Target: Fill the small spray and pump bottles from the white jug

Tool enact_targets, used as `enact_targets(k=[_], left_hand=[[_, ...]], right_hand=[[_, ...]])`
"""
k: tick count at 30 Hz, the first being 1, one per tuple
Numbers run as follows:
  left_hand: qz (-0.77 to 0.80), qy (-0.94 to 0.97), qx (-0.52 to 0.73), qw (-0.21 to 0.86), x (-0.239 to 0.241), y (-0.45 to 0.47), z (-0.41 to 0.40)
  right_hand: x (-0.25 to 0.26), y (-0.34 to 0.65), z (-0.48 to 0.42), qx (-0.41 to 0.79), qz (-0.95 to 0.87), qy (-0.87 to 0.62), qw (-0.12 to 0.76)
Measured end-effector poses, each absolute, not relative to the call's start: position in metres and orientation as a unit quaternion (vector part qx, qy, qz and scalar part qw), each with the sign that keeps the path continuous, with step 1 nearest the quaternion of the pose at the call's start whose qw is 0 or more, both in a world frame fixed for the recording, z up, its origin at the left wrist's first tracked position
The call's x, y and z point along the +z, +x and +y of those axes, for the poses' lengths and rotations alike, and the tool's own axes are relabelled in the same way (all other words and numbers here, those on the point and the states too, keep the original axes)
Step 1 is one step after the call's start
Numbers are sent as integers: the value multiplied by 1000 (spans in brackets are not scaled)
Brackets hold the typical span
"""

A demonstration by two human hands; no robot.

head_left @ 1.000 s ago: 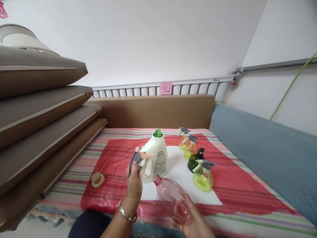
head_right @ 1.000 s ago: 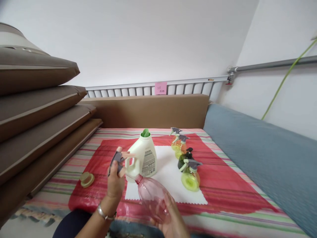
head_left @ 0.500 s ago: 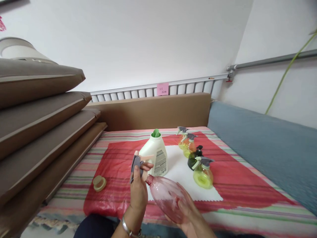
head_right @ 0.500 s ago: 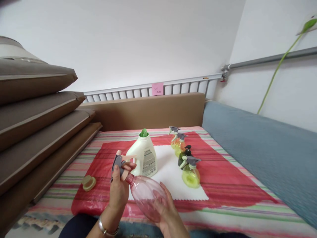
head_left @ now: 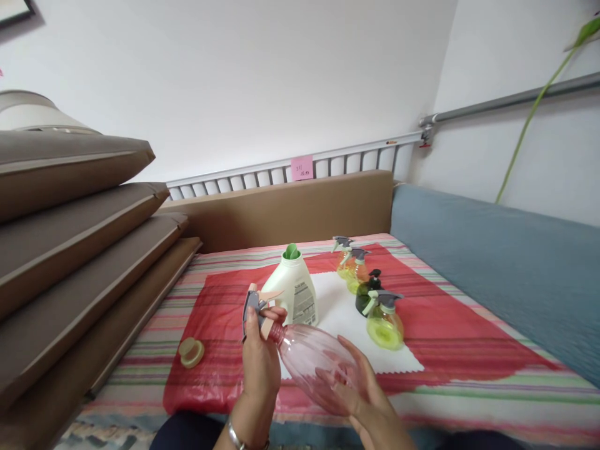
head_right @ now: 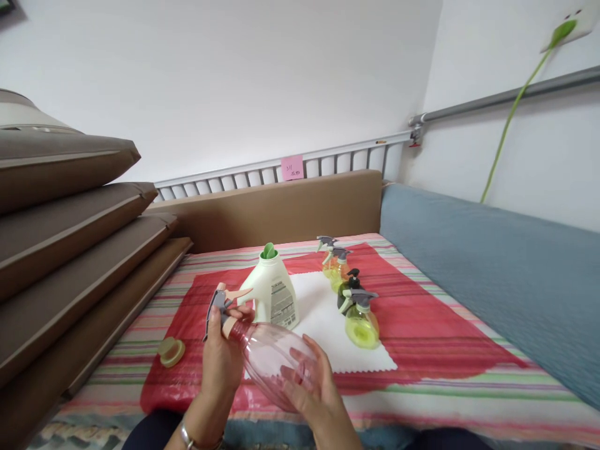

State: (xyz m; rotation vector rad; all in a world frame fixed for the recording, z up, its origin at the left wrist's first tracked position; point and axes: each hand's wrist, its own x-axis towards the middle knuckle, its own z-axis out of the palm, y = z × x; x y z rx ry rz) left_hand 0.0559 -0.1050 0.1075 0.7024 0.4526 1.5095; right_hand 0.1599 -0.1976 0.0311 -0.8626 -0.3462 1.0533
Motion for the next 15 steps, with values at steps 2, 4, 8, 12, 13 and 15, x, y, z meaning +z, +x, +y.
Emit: enact_targets(k=[2, 4, 8, 12, 13, 15], left_hand=[[205, 309, 667, 647, 104, 57, -105], [212, 311, 670, 640, 102, 57, -106], [226, 324, 675, 624, 102, 57, -105], [252, 350, 672, 602, 100, 58, -106], [259, 357, 670, 597, 99, 58, -106], [270, 373, 659, 595, 96, 58, -108]], right_hand=[[34, 159, -199, 497, -160, -392, 757], [36, 159, -201, 510, -157, -390, 751], [37, 155, -203, 514, -156, -387, 750], [44, 153, -206, 522, -162, -405, 733], [48, 154, -208, 541, -163, -423, 709], [55, 158, -210, 598, -167, -451, 641]])
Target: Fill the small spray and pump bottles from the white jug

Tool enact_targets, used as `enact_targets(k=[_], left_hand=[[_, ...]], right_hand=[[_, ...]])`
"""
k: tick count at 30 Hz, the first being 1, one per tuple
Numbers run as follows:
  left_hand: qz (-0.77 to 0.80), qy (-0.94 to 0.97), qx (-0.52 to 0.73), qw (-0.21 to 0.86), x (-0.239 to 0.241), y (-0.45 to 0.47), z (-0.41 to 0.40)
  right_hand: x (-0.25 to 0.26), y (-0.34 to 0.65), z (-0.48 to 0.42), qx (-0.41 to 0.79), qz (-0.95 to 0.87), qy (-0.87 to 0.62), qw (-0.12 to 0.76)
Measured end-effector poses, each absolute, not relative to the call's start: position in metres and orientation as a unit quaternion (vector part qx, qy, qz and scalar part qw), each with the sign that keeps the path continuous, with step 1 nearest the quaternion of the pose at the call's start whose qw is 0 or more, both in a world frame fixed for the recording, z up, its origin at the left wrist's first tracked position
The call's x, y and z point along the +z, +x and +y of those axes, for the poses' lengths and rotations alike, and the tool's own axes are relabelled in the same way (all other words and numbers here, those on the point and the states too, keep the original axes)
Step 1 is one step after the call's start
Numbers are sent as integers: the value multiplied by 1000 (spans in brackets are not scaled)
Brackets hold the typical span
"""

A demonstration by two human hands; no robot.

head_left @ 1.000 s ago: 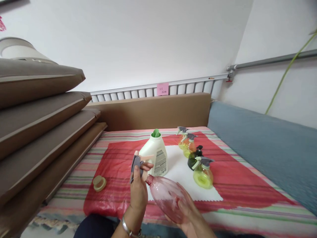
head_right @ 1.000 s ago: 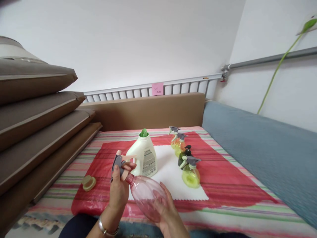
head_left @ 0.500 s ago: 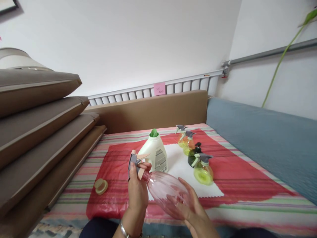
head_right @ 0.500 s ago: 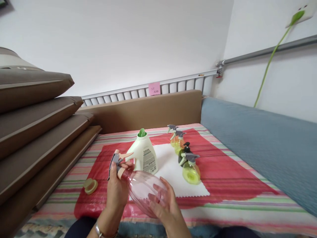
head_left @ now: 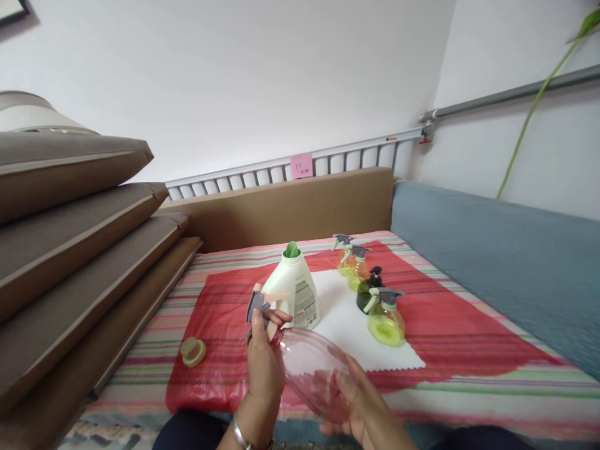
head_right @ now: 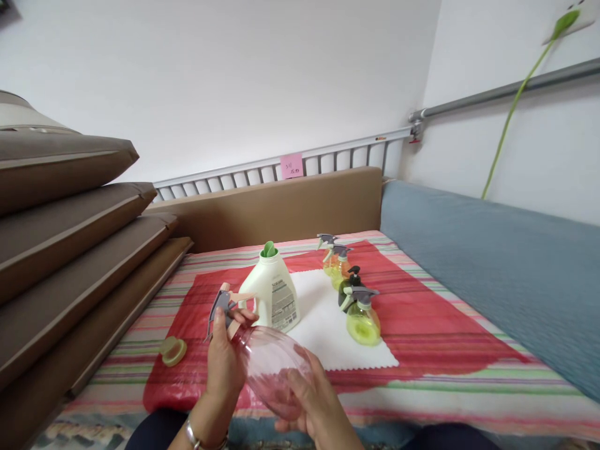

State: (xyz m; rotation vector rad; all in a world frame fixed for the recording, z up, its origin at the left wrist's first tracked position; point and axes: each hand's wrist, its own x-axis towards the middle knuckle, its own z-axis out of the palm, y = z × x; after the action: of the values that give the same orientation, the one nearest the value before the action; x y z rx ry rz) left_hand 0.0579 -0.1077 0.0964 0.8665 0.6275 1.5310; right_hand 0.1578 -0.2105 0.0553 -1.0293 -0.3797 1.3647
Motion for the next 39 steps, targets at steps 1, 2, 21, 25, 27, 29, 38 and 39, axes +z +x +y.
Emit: enact_targets(k=[1, 2, 21, 25, 27, 29, 38, 39], left_hand=[[275, 379, 650, 598, 95, 58, -108], [277, 383, 641, 605, 94, 58, -109], [280, 409, 575, 651, 105, 41, -108], [273, 386, 600, 645, 105, 40, -108], [259, 393, 584, 662, 107, 39, -109], [245, 401, 564, 679, 109, 38, -108], [303, 392, 616, 612, 104, 35, -104], [305, 395, 612, 614, 104, 35, -104]], right_hand=[[59, 160, -212, 630, -168, -454, 607], [61, 161, -213, 659, -168, -448, 581], [41, 159, -215, 792, -168, -253, 529], [30, 153, -215, 746, -219, -278, 564], [25, 154, -215, 756, -221, -273, 553], [22, 156, -213, 790, -206, -260, 515], [21, 141, -205, 632, -247, -348, 647], [20, 140, -205, 614, -255, -357, 657]])
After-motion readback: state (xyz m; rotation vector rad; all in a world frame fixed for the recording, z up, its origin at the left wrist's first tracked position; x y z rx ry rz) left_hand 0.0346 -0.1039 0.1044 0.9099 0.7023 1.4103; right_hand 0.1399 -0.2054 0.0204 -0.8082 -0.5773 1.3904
